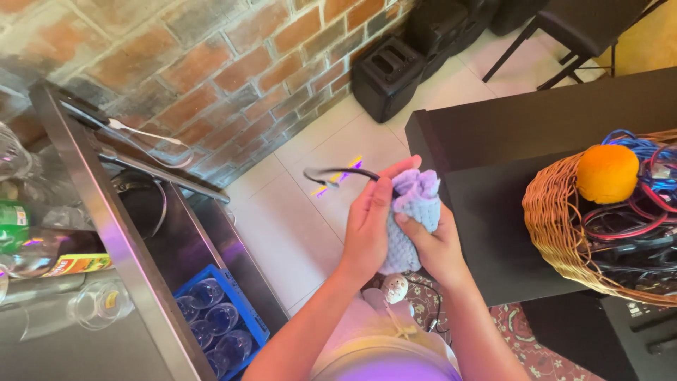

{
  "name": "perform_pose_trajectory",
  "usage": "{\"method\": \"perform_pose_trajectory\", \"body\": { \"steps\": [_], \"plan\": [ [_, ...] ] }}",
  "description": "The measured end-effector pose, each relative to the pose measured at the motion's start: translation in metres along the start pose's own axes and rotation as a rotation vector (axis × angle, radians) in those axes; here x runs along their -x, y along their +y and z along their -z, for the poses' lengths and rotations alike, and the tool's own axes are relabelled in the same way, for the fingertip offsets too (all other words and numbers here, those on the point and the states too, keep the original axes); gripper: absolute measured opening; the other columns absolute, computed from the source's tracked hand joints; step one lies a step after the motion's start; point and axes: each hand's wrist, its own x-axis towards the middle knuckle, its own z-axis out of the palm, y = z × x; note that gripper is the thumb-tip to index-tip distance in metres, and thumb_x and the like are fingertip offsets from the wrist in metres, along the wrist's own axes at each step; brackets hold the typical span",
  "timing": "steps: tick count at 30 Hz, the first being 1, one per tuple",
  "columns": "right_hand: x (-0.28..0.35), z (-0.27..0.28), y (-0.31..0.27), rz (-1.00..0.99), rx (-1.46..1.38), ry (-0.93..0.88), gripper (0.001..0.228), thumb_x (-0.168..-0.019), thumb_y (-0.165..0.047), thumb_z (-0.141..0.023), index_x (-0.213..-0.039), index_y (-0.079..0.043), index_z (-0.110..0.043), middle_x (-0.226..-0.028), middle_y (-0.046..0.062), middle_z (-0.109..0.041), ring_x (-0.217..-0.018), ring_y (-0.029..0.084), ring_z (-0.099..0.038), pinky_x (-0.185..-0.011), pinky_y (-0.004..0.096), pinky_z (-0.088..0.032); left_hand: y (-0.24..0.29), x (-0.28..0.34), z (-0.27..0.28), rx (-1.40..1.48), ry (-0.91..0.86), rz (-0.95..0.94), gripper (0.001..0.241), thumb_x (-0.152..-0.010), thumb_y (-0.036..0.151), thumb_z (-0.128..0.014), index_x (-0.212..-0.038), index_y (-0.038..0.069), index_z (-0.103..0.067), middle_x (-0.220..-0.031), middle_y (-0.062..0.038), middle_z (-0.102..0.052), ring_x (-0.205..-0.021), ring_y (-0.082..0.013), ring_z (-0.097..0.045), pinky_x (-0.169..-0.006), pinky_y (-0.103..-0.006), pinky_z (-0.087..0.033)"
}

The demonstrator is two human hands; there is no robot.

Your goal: The recorder untangles various cables from a basket and then wipes down a stainless steel bar counter with a blue cloth.

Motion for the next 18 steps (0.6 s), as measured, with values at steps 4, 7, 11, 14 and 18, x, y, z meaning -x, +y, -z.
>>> {"method": "perform_pose_trajectory", "body": {
  "steps": [4,7,11,14,18],
  "plan": [
    [0.007,0.001,-0.003,-0.067,0.007,0.004,0.03,-0.092,-0.011,-0.073,-0.119,-0.002,-0.064,-0.103,0.001,-0.071,-0.094,0.01,-0.066,-0.086,0.029,-0.055,0.023,-0.002,0.005,0.066,0.013,0.078,0.046,-0.114,0.029,-0.045,-0.139,-0.005,-0.061,-0.149,-0.012,-0.059,-0.121,-0.0161,-0.057,-0.11,-0.0342,-0.042],
    [0.01,0.008,-0.005,-0.042,0.088,-0.162,0.025,-0.092,-0.008,-0.076,-0.114,-0.001,-0.066,-0.102,0.0,-0.069,-0.096,0.008,-0.061,-0.087,0.028,-0.052,0.048,-0.014,0.015,0.06,0.046,0.03,0.044,-0.114,0.028,-0.044,-0.13,-0.007,-0.066,-0.143,-0.015,-0.065,-0.131,-0.0196,-0.06,-0.117,-0.0361,-0.041],
    [0.018,0.027,0.01,-0.078,0.185,-0.194,0.022,-0.089,-0.005,-0.076,-0.11,-0.002,-0.067,-0.096,0.001,-0.069,-0.09,0.01,-0.064,-0.082,0.029,-0.054,0.074,-0.025,0.033,0.008,0.101,-0.224,0.046,-0.117,0.034,-0.046,-0.133,-0.005,-0.065,-0.144,-0.018,-0.066,-0.143,-0.0246,-0.058,-0.129,-0.0409,-0.038],
    [0.019,0.019,0.0,-0.058,0.022,-0.106,0.018,-0.092,-0.006,-0.072,-0.109,-0.002,-0.066,-0.095,0.003,-0.072,-0.087,0.013,-0.069,-0.081,0.031,-0.058,0.062,-0.018,0.019,-0.034,0.048,-0.26,0.05,-0.117,0.039,-0.045,-0.138,-0.004,-0.062,-0.147,-0.016,-0.064,-0.144,-0.0238,-0.057,-0.13,-0.0405,-0.037],
    [0.007,0.008,-0.012,0.044,-0.022,0.038,0.024,-0.094,-0.008,-0.069,-0.117,-0.002,-0.065,-0.105,0.002,-0.072,-0.096,0.011,-0.068,-0.087,0.029,-0.055,0.037,0.005,-0.008,-0.055,-0.119,-0.086,0.051,-0.114,0.036,-0.05,-0.146,-0.002,-0.056,-0.146,-0.011,-0.062,-0.133,-0.015,-0.057,-0.12,-0.0329,-0.041]
  ]
}}
